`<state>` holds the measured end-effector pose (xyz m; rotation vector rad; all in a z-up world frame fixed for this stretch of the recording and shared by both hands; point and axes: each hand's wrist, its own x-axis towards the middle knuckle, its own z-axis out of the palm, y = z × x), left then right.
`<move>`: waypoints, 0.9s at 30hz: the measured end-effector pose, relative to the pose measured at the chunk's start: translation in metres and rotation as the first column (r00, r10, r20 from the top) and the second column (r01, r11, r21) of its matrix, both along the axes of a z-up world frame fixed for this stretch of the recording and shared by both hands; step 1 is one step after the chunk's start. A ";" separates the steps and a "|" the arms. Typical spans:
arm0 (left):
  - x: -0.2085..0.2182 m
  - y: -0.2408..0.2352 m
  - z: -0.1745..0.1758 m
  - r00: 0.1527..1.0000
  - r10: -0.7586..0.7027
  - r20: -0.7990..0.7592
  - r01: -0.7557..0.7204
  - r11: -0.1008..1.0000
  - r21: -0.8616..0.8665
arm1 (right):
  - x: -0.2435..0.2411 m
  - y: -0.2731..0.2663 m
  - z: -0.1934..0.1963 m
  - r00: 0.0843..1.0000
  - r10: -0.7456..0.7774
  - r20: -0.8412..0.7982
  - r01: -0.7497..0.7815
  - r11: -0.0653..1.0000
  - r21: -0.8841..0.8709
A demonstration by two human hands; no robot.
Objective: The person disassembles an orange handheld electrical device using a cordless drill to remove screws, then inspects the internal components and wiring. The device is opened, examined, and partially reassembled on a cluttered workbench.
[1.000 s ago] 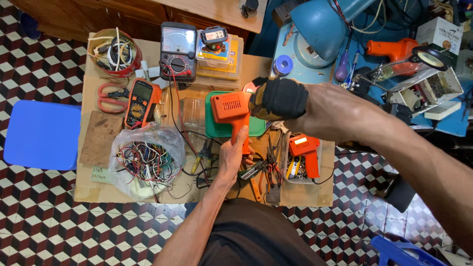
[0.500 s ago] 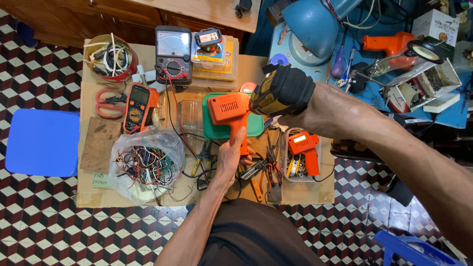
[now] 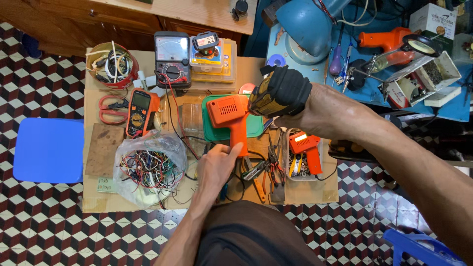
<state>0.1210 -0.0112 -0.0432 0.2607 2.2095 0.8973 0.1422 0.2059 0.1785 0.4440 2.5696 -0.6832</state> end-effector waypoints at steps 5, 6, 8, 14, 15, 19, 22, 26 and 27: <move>-0.042 -0.005 0.036 0.535 -0.020 -0.845 0.288 0.944 0.161 | 0.003 -0.001 -0.002 1.000 -0.027 0.010 0.028 1.000 -0.008; -0.058 0.005 0.037 0.502 -0.086 -0.861 0.348 0.931 0.109 | 0.003 -0.001 -0.002 0.999 -0.039 0.035 0.039 0.999 -0.001; -0.086 0.024 0.032 0.522 -0.247 -0.816 0.443 0.897 0.012 | 0.004 -0.002 -0.001 0.995 -0.063 0.083 0.062 0.998 0.014; -0.113 0.042 0.006 0.595 -0.535 -0.600 0.554 0.814 -0.177 | 0.005 -0.005 -0.001 0.982 -0.150 0.114 0.150 0.989 0.008; -0.116 0.041 0.005 0.602 -0.551 -0.577 0.562 0.806 -0.184 | 0.005 -0.004 0.000 0.985 -0.142 0.099 0.143 0.990 -0.002; -0.121 0.039 0.007 0.594 -0.552 -0.585 0.581 0.798 -0.163 | 0.006 -0.004 0.002 0.990 -0.119 0.070 0.120 0.993 -0.012; -0.121 0.040 0.010 0.609 -0.586 -0.535 0.578 0.789 -0.206 | 0.008 -0.003 0.000 0.990 -0.135 0.035 0.137 0.989 -0.059; -0.119 0.040 0.010 0.610 -0.560 -0.560 0.567 0.803 -0.185 | 0.009 -0.001 -0.006 0.991 -0.133 -0.024 0.129 0.984 -0.126; -0.119 0.040 0.010 0.612 -0.552 -0.566 0.564 0.807 -0.176 | 0.010 -0.001 -0.006 0.991 -0.132 -0.037 0.126 0.982 -0.143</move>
